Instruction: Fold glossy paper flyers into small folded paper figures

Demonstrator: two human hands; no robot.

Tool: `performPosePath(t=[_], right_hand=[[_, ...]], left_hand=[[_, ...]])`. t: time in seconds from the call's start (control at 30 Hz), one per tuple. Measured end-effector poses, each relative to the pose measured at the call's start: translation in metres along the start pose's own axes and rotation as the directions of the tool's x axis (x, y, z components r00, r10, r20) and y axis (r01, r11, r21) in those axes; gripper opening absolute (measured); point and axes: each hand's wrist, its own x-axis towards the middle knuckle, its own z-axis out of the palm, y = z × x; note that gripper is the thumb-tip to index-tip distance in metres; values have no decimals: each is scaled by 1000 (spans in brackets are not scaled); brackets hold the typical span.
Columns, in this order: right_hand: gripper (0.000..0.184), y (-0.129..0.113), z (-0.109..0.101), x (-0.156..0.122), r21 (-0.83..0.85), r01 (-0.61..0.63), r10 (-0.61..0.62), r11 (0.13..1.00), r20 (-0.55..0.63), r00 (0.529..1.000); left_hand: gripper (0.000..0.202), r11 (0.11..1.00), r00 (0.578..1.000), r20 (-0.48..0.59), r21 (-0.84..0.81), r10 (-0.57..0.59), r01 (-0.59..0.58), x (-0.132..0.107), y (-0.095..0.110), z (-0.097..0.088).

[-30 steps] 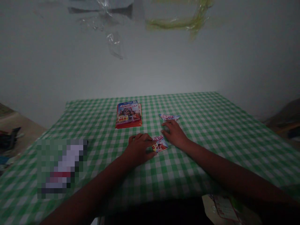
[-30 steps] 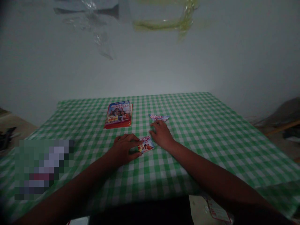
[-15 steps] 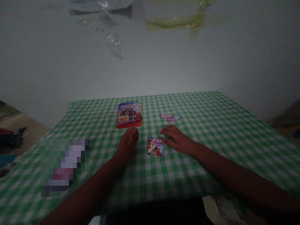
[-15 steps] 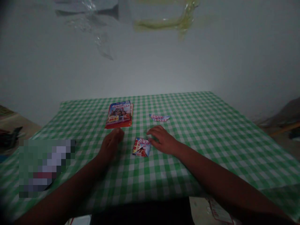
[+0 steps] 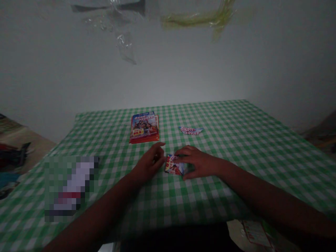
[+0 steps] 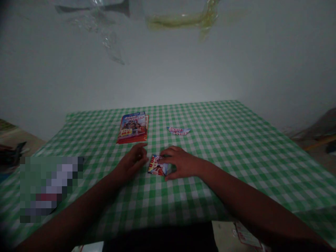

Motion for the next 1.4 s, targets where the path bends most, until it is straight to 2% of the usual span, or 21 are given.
performPosePath(t=[0.07,0.13,0.2,0.3,0.37,0.5,0.57,0.6,0.67,0.73,0.77,0.87,0.97,1.03,1.17,1.3,1.4], right_hand=[[69,-1,0,1,1,-6,6,1000,-1,1000],[62,-3,-1,2,-10,-9,9,1000,-13,1000],[51,-5,-1,3,-40,-14,13,999,-21,1000],[45,-8,-2,4,-51,-18,16,999,-34,999],[48,-8,-2,3,-18,-14,14,1000,-41,999],[69,-2,-4,0,75,-2,7,997,-62,998],[73,0,-5,-1,124,17,-5,992,-92,996],[67,0,-5,0,145,26,-10,989,-112,994],[41,-1,-6,2,187,34,-2,982,-169,986],[18,-3,-4,5,237,20,38,971,-237,971],[13,-4,-3,6,264,5,68,965,-266,962],[8,-5,2,9,305,-57,156,951,-311,938],[6,-3,6,9,272,-97,186,957,-323,928],[7,-3,7,9,247,-107,185,963,-319,929],[5,-5,8,12,234,-148,219,961,-317,923],[16,-8,11,16,220,-279,335,935,-285,898],[17,-7,14,17,182,-311,351,933,-263,899]], left_hand=[[45,961,971,143,174,190,-214,-1,1,-4],[53,909,925,287,261,250,-326,-1,2,-5],[65,891,903,373,304,216,-338,-2,1,-3],[70,891,894,420,333,154,-310,-1,-1,-1],[63,894,897,417,333,146,-300,0,-3,-2],[39,904,905,395,312,158,-294,2,0,-5],[29,910,905,386,285,181,-303,3,3,-7],[26,915,907,373,265,194,-305,2,5,-7],[25,935,927,321,229,191,-272,2,6,-8],[25,958,962,236,214,138,-190,1,5,-8],[26,967,976,192,213,99,-140,1,4,-7],[26,985,994,110,173,2,-21,1,3,-4],[24,997,991,115,51,-72,66,3,4,-1],[23,994,986,128,31,-105,102,4,6,1],[22,985,985,104,111,-140,129,5,8,7],[19,981,983,91,125,-160,148,4,7,11],[17,973,992,69,211,-107,90,5,4,12]])
